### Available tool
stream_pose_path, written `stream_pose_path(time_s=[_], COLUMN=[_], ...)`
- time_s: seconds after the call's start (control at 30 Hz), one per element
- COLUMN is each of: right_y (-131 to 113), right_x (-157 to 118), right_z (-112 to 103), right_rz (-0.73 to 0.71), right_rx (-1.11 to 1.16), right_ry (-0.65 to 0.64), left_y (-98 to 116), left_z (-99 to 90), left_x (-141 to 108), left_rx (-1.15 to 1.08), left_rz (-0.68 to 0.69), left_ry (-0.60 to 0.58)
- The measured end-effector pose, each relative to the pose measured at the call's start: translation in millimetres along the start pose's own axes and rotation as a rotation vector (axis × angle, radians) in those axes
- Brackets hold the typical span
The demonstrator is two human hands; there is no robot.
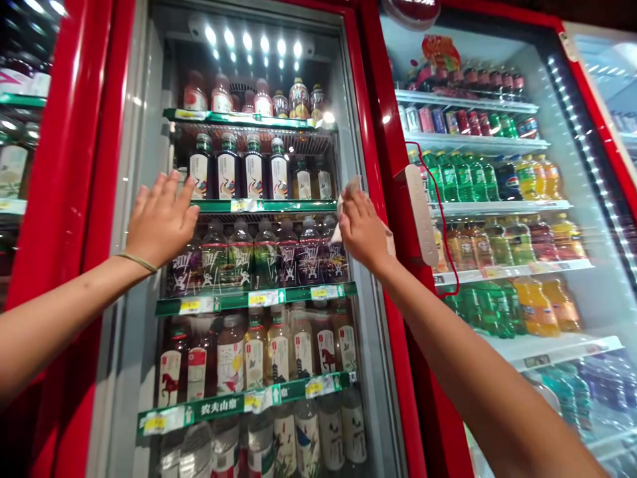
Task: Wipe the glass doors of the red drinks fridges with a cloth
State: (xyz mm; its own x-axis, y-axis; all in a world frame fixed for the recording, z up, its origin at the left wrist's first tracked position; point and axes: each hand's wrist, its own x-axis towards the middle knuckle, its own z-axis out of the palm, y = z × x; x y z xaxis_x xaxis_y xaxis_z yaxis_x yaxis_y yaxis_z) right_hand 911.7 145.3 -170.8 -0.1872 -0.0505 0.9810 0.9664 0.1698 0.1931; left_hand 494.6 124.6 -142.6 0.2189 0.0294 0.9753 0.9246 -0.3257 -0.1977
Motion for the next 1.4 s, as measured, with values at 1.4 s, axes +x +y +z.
stream_pose_path(time_s=[1.4], right_y=[-288], right_x=[115], right_z=[49], right_rz=[-0.464], right_rx=[0.264], right_ry=[-0.108], left_y=[-69], left_z=[-61.6], left_x=[-101], left_rx=[0.104], left_rz=[0.233], left_ry=[0.018])
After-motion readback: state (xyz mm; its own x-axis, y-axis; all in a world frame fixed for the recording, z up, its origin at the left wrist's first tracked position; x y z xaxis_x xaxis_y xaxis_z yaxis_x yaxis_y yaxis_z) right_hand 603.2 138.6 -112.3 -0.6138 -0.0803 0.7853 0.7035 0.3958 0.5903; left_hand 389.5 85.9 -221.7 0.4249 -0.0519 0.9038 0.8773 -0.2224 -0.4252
